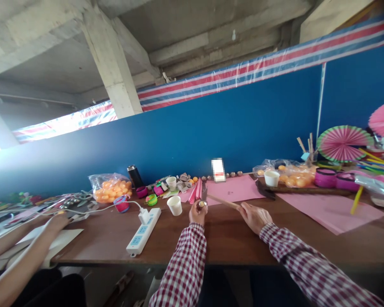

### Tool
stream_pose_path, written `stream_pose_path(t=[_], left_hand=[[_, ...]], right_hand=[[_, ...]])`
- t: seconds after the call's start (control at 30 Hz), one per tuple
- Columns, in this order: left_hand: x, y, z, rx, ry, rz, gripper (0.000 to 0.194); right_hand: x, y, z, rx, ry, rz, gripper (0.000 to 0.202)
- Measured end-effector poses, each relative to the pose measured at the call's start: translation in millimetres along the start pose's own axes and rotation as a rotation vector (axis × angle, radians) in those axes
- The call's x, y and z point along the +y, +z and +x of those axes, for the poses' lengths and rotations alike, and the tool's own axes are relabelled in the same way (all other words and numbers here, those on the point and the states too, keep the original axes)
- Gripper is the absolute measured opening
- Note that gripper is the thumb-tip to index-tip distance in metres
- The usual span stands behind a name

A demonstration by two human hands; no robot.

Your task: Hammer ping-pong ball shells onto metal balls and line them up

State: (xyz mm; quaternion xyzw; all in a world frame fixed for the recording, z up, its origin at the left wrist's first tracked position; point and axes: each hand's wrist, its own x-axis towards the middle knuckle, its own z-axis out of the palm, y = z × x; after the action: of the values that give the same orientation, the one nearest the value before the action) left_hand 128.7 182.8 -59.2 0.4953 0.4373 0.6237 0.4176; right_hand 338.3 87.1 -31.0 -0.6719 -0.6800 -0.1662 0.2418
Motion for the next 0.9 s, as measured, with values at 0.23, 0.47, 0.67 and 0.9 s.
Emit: stream_pose_path(t=[0.23,0.47,0.67,0.9], left_hand=[[2.5,0.5,-1.6,0.045,0.01,-0.022,0.038],[4.9,5.9,-5.1,0.022,-0.008,-0.056,0.046],[7.5,1.5,-3.7,-0.009,0.016,-0.01,0.054],[4.2,1.0,-3.7,-0.067,0.002,-0.028,0.05]], right_hand=[[-2.0,-0.8,-0.4,-0.017,-0.001,0.015,0.036],[-0.7,0.1,-0.3,0.006,-0.009,0.006,0.036],[-1.0,-0.8,-0.3,0.008,-0.008,-0.005,0.036],[-1.0,-1.8,-1.0,0.01,-0.004,-0.014,0.037]])
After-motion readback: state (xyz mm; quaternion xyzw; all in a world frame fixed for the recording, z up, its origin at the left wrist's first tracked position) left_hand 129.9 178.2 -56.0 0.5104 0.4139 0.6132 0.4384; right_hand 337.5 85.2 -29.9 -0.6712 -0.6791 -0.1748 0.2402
